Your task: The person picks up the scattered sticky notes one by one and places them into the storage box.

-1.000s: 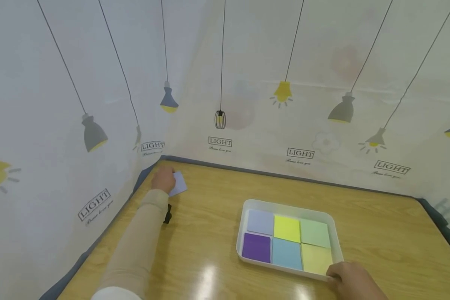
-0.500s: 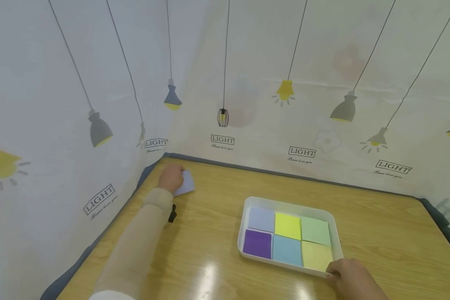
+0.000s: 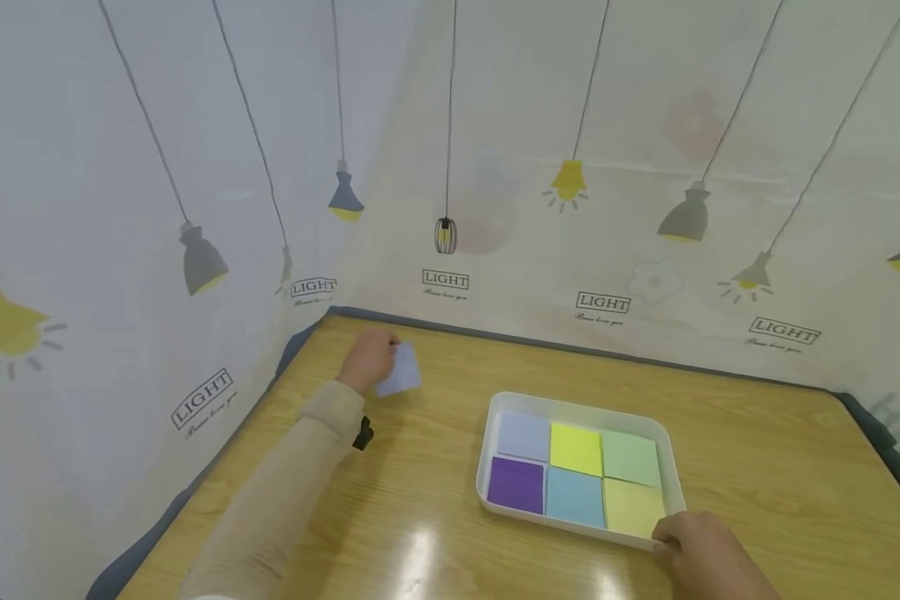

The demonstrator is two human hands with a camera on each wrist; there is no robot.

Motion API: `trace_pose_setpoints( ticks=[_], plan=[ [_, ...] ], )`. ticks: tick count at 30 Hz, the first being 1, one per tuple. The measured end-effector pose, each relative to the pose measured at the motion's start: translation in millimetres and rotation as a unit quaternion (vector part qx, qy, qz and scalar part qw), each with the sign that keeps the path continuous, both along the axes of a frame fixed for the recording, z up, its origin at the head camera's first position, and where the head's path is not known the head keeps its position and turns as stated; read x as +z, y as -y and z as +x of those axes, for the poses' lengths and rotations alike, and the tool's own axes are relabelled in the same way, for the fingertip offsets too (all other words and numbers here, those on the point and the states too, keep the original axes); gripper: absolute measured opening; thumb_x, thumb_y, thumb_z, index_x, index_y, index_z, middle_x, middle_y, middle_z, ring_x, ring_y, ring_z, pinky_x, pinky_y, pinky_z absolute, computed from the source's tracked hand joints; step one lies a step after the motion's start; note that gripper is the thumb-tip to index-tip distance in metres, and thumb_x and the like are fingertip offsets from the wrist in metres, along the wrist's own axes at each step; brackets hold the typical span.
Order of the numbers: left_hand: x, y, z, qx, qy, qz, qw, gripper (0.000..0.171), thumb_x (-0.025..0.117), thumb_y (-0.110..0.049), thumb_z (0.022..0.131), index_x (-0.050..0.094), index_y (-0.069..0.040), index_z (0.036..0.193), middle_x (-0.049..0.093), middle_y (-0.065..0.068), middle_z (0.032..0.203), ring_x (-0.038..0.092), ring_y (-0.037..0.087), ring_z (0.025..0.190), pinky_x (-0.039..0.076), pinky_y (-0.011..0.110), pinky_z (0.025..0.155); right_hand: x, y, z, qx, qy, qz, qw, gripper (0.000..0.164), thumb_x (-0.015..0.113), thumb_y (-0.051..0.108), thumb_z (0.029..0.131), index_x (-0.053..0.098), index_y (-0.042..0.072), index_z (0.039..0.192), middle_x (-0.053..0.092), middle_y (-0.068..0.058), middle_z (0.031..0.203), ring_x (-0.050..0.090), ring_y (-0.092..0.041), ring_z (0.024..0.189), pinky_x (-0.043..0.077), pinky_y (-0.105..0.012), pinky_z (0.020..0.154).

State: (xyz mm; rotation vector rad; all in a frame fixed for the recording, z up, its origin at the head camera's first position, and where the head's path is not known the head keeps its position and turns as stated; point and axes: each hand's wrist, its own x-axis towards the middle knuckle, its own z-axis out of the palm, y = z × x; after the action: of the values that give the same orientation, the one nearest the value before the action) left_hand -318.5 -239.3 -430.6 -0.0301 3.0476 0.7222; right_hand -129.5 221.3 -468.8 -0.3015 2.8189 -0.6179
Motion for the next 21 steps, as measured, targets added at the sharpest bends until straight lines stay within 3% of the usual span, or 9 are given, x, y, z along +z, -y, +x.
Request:
trace_pose_setpoints(
  ticks=[4, 8, 13, 21],
  plan=[
    [1.5, -11, 3.8, -0.013, 0.012, 0.024, 0.9996, 0.027, 0.048, -0.008, 0.105, 0.067, 0.0, 0.123, 0.068, 0.018, 0.121, 0.065, 0.031, 0.107, 0.058, 0.043, 0.09, 0.0, 3, -0.3, -0.013, -0.002, 0.013, 1.0, 0.023, 0.073, 0.011, 0.089, 0.066, 0.02, 0.068, 0.057, 0.007, 0.065, 0.047, -0.012, 0.064, 0.04, -0.024, 0.059],
    [4.4, -25, 7.7, -0.043, 0.009, 0.021, 0.9988, 0.026, 0.05, -0.006, 0.104, 0.067, 0.001, 0.122, 0.068, 0.019, 0.121, 0.065, 0.032, 0.109, 0.058, 0.043, 0.092, 0.4, 4, -1.2, -0.011, -0.012, 0.027, 0.999, 0.024, 0.074, 0.009, 0.088, 0.066, 0.019, 0.068, 0.057, 0.007, 0.066, 0.046, -0.013, 0.065, 0.04, -0.025, 0.06],
    [7.4, -45, 12.2, -0.058, 0.016, 0.019, 0.998, 0.026, 0.05, -0.006, 0.104, 0.067, 0.0, 0.122, 0.068, 0.018, 0.122, 0.065, 0.03, 0.108, 0.058, 0.042, 0.091, 0.9, 3, -2.4, -0.013, -0.006, 0.033, 0.999, 0.022, 0.075, 0.008, 0.087, 0.067, 0.018, 0.069, 0.058, 0.006, 0.068, 0.046, -0.014, 0.067, 0.041, -0.028, 0.062],
    [9.1, -84, 20.5, -0.107, 0.024, 0.028, 0.9936, 0.023, 0.051, -0.007, 0.104, 0.069, -0.002, 0.118, 0.07, 0.014, 0.117, 0.065, 0.026, 0.103, 0.058, 0.038, 0.089, -0.2, 0, -0.2, 0.009, -0.04, 0.027, 0.999, 0.022, 0.076, 0.008, 0.085, 0.068, 0.019, 0.068, 0.061, 0.011, 0.066, 0.045, -0.009, 0.064, 0.043, -0.024, 0.06]
  ],
)
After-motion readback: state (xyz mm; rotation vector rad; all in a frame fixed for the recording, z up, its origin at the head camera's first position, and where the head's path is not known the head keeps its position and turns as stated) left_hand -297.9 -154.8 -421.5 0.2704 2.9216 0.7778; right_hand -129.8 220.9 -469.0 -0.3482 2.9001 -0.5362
